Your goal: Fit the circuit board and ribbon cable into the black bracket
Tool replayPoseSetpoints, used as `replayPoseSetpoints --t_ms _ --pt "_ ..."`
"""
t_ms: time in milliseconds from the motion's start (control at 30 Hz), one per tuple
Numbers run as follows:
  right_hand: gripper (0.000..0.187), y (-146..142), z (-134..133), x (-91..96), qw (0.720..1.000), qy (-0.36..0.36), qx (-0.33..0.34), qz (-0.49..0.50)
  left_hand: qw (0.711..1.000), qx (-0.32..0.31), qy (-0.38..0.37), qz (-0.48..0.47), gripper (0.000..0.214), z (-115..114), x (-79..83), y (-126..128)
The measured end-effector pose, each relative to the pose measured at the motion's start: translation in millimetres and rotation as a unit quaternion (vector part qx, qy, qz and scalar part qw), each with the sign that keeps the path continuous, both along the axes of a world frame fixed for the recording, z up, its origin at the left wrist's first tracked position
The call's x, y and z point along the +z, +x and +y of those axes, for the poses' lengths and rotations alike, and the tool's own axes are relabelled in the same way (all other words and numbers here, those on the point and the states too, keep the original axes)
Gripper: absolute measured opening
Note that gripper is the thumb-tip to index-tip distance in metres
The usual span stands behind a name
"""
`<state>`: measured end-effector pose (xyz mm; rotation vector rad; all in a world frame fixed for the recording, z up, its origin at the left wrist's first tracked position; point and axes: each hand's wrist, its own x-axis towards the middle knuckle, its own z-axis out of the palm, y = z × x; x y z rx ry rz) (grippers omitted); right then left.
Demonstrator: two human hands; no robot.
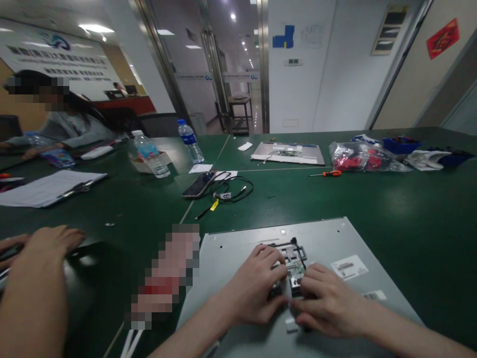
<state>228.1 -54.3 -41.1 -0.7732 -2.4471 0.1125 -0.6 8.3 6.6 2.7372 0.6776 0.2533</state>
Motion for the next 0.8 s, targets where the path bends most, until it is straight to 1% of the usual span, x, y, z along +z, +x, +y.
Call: replayPoseSetpoints --t_ms 100,200,300,500,800 --pt "0.024 1.6 -0.5 2.3 1.000 -0.018 -0.004 0.023 1.000 0.006 -0.002 -0.002 0.036 0.2 -2.3 -1.4" --pt "0.020 3.5 0.3 5.9 0.998 -0.044 0.009 0.035 1.000 0.009 -0.004 -0.002 0.037 0.4 -3.8 -0.8" --pt "0.019 5.7 3.4 10.1 0.997 -0.072 0.033 0.018 1.000 0.007 -0.005 -0.002 0.036 0.8 -5.0 1.0" --pt "0.019 8.5 10.6 14.5 0.988 -0.144 0.048 -0.014 1.000 0.008 -0.008 -0.012 0.042 0.6 -8.1 2.1" --pt "0.014 9.1 11.8 9.2 0.985 -0.168 0.044 -0.004 1.000 0.009 -0.017 -0.001 0.054 0.4 -9.5 1.2"
